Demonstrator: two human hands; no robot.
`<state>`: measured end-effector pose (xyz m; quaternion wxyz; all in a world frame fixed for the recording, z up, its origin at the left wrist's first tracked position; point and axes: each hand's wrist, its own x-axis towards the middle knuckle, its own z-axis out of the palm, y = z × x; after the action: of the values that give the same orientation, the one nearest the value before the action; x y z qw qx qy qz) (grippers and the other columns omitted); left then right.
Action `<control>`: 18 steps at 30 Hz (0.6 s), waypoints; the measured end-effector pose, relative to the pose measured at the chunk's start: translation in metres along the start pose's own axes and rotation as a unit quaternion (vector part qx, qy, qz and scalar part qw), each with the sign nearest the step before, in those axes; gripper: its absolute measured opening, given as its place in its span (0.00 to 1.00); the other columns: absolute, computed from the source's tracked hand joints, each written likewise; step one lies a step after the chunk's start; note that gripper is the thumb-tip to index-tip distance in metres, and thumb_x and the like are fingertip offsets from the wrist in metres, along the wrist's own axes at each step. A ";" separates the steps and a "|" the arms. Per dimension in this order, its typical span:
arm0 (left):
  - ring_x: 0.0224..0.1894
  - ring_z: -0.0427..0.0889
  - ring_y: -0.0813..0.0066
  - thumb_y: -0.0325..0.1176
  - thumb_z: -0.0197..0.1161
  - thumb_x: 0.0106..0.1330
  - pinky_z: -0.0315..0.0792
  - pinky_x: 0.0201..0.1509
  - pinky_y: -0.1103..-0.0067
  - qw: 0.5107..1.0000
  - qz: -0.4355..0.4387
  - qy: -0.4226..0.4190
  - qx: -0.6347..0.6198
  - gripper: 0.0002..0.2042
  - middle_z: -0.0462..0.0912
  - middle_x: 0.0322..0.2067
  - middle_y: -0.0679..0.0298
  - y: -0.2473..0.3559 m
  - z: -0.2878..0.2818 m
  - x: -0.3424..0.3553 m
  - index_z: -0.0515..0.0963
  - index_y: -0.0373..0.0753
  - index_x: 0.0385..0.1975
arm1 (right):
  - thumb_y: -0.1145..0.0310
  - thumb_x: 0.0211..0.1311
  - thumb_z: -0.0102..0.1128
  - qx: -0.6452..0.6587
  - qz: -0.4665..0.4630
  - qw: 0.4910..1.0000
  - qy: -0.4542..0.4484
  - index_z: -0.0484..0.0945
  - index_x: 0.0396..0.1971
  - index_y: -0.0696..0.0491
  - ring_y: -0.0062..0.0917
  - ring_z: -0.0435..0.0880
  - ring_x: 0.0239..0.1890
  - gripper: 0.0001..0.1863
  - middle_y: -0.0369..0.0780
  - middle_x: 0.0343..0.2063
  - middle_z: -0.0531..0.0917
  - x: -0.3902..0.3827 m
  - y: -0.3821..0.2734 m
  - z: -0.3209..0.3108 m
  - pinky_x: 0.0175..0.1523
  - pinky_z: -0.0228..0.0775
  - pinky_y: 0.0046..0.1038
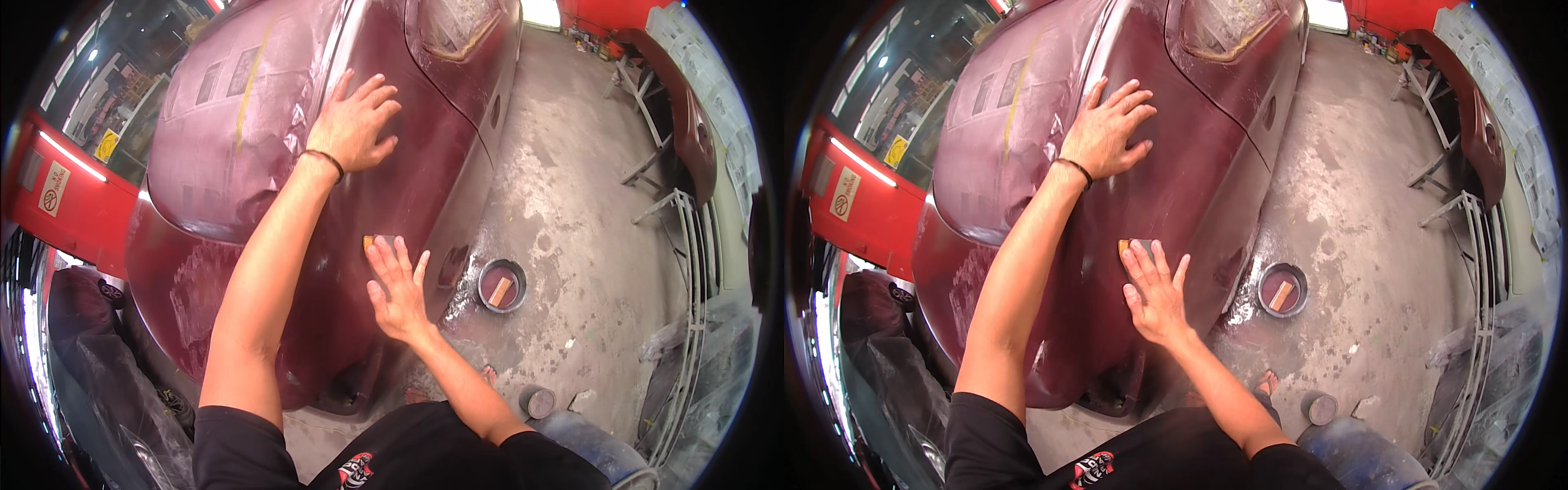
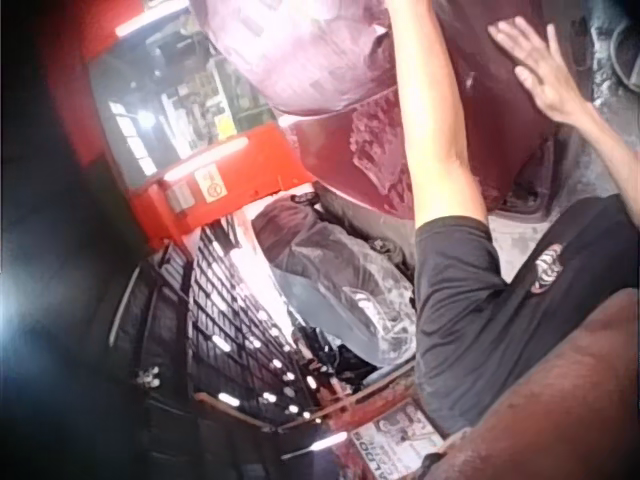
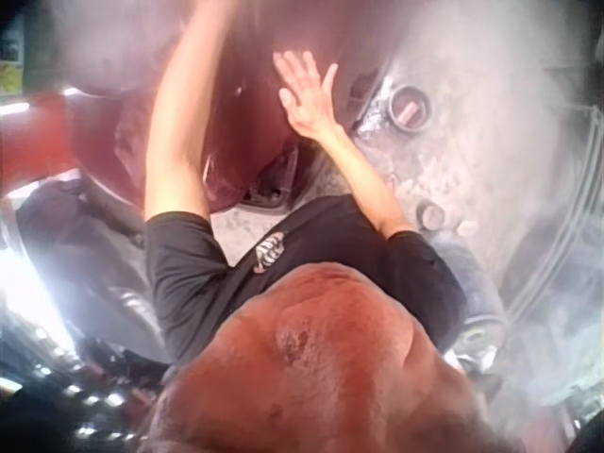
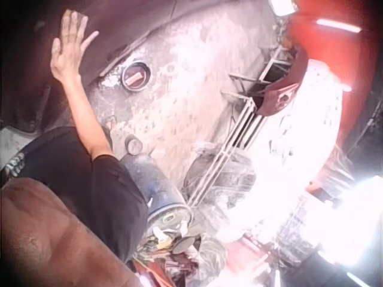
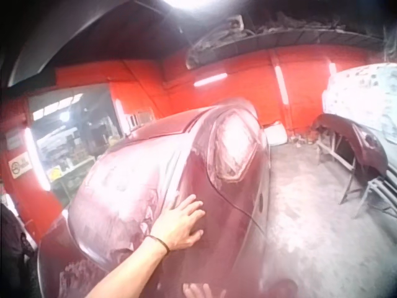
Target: The person sands the surface of a maroon car hood using a sanding block and water. They repeatedly rub the block over the hood's surface, occasionally dipping it into a bucket of water to keep it wet. The person also uses their hands to wipe the surface and check for smoothness.
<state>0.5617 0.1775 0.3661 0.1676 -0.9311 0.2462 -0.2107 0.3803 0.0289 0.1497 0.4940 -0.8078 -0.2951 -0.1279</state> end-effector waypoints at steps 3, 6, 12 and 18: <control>0.82 0.63 0.67 0.46 0.71 0.67 0.46 0.87 0.52 1.000 -0.015 -0.002 0.006 0.26 0.76 0.72 0.66 -0.004 -0.001 -0.007 0.81 0.45 0.63 | 0.57 0.83 0.47 0.000 -0.019 0.999 0.041 0.60 0.83 0.41 0.41 0.46 0.87 0.32 0.36 0.84 0.58 0.078 0.043 -0.024 0.82 0.22 0.71; 0.82 0.63 0.67 0.44 0.72 0.66 0.47 0.87 0.52 1.000 -0.017 0.005 -0.010 0.25 0.76 0.72 0.66 0.001 -0.004 0.006 0.81 0.45 0.63 | 0.51 0.85 0.41 0.001 0.083 0.990 0.111 0.56 0.84 0.39 0.39 0.46 0.87 0.33 0.34 0.85 0.54 0.198 0.130 -0.058 0.82 0.26 0.72; 0.82 0.62 0.68 0.43 0.71 0.67 0.46 0.87 0.51 1.000 -0.021 -0.014 -0.016 0.24 0.75 0.72 0.67 -0.003 -0.002 0.004 0.81 0.46 0.63 | 0.50 0.87 0.35 -0.008 0.120 0.989 0.085 0.54 0.85 0.42 0.44 0.43 0.88 0.33 0.38 0.86 0.51 0.184 0.123 -0.047 0.81 0.24 0.73; 0.82 0.62 0.67 0.43 0.70 0.68 0.46 0.87 0.50 1.000 -0.020 -0.008 -0.004 0.24 0.75 0.73 0.67 -0.002 -0.004 -0.002 0.81 0.46 0.63 | 0.56 0.84 0.45 0.032 0.023 0.999 -0.007 0.52 0.86 0.43 0.47 0.38 0.88 0.35 0.42 0.86 0.49 0.014 0.068 -0.020 0.82 0.22 0.69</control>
<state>0.5588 0.1796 0.3701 0.1618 -0.9379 0.2272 -0.2060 0.4340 -0.0066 0.1164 0.5199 -0.7993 -0.2838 -0.1014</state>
